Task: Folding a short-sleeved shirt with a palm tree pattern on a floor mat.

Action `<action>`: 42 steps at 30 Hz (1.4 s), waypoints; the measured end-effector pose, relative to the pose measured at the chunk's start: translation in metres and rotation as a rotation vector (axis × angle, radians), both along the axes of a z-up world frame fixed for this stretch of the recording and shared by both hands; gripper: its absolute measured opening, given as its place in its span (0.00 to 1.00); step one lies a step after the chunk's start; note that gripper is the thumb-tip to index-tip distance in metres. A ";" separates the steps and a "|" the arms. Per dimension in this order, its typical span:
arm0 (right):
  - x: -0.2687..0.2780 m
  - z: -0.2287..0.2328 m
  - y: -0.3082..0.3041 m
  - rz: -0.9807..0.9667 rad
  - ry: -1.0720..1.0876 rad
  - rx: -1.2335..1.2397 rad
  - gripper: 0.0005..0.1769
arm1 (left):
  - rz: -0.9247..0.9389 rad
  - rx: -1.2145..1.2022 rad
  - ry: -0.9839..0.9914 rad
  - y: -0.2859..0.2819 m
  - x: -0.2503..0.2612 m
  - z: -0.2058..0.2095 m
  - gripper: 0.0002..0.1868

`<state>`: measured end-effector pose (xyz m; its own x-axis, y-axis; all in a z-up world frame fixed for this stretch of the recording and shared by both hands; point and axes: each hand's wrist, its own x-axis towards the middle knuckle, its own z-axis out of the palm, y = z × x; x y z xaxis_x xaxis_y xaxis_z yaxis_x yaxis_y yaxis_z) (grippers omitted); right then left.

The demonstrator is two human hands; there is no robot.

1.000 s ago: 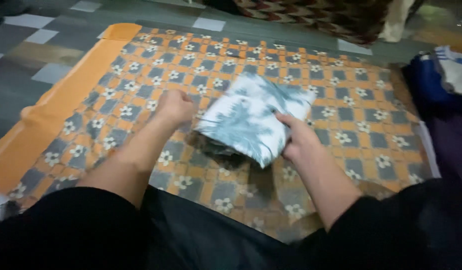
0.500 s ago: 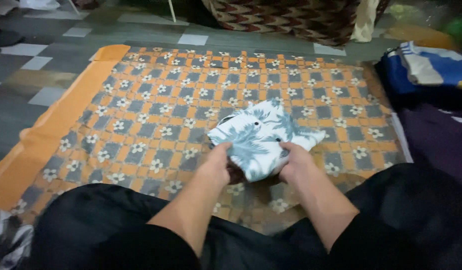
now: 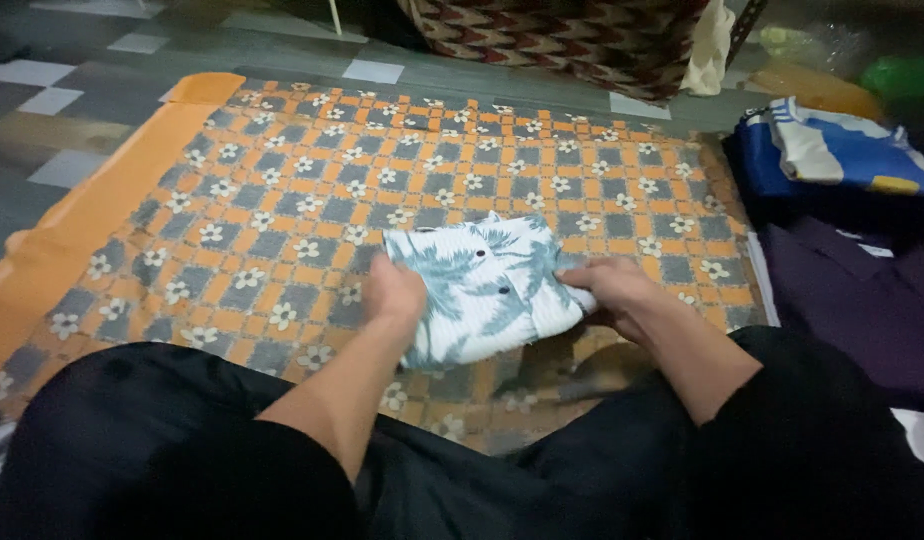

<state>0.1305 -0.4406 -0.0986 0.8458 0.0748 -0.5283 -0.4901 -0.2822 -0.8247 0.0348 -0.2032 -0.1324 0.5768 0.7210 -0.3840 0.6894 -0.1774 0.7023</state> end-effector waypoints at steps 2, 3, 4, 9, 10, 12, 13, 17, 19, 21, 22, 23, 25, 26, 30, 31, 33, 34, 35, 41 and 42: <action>0.005 0.001 -0.005 0.012 -0.099 0.148 0.14 | -0.095 0.078 -0.153 -0.010 -0.011 0.047 0.22; 0.001 0.009 -0.006 0.012 -0.096 0.144 0.14 | -0.094 0.074 -0.150 -0.006 -0.010 0.048 0.22; -0.003 0.016 -0.007 -0.021 -0.062 0.143 0.13 | -0.139 0.107 -0.224 -0.002 -0.009 0.050 0.21; -0.002 -0.021 -0.007 -0.005 0.114 -0.026 0.13 | -0.158 0.112 -0.002 0.027 0.009 -0.010 0.23; -0.004 -0.024 -0.004 0.042 0.092 -0.189 0.30 | -0.164 0.137 0.078 0.019 0.002 -0.002 0.24; 0.006 -0.043 -0.003 0.085 0.067 -0.356 0.48 | -0.174 0.159 0.153 0.008 0.001 0.002 0.26; 0.014 -0.061 -0.004 0.073 0.000 -0.397 0.39 | -0.179 0.193 0.173 0.006 0.004 -0.001 0.26; 0.002 -0.054 0.011 0.135 -0.176 -0.546 0.36 | -0.123 0.251 0.098 0.004 0.017 -0.023 0.21; 0.008 -0.059 0.000 0.110 -0.219 -0.537 0.22 | -0.127 0.283 0.142 0.012 0.020 -0.032 0.19; 0.012 -0.065 -0.003 0.084 -0.266 -0.530 0.13 | -0.131 0.314 0.181 0.014 0.017 -0.034 0.17; 0.013 -0.068 -0.001 0.160 -0.304 -0.541 0.15 | -0.157 0.322 0.210 0.011 0.014 -0.034 0.17; 0.014 -0.072 0.001 0.234 -0.342 -0.552 0.19 | -0.184 0.329 0.240 0.008 0.010 -0.033 0.16; 0.012 -0.063 -0.001 0.194 -0.385 -0.578 0.18 | -0.170 0.313 0.180 0.011 0.010 -0.035 0.16; 0.010 -0.058 -0.001 0.154 -0.429 -0.603 0.19 | -0.155 0.297 0.120 0.013 0.010 -0.036 0.16; -0.041 0.018 0.038 0.307 -0.636 -0.880 0.27 | -0.198 0.472 0.051 -0.009 0.003 0.010 0.24; -0.042 0.013 0.043 0.449 -0.786 -0.885 0.26 | -0.413 0.632 0.047 -0.016 0.003 0.005 0.22; -0.033 -0.022 0.051 0.594 -0.935 -0.883 0.24 | -0.630 0.788 0.044 -0.031 0.002 -0.006 0.20; -0.024 -0.052 0.054 0.677 -1.188 -0.780 0.25 | -0.817 0.815 -0.086 -0.039 0.002 -0.011 0.26; -0.016 -0.082 0.056 0.753 -1.435 -0.663 0.27 | -1.004 0.834 -0.221 -0.048 0.002 -0.017 0.33; -0.013 -0.034 0.053 0.927 -0.741 -0.927 0.47 | -0.888 0.664 0.141 -0.029 0.007 0.004 0.40; -0.006 -0.044 0.051 0.928 -0.739 -0.926 0.47 | -0.889 0.663 0.142 -0.025 0.009 -0.004 0.40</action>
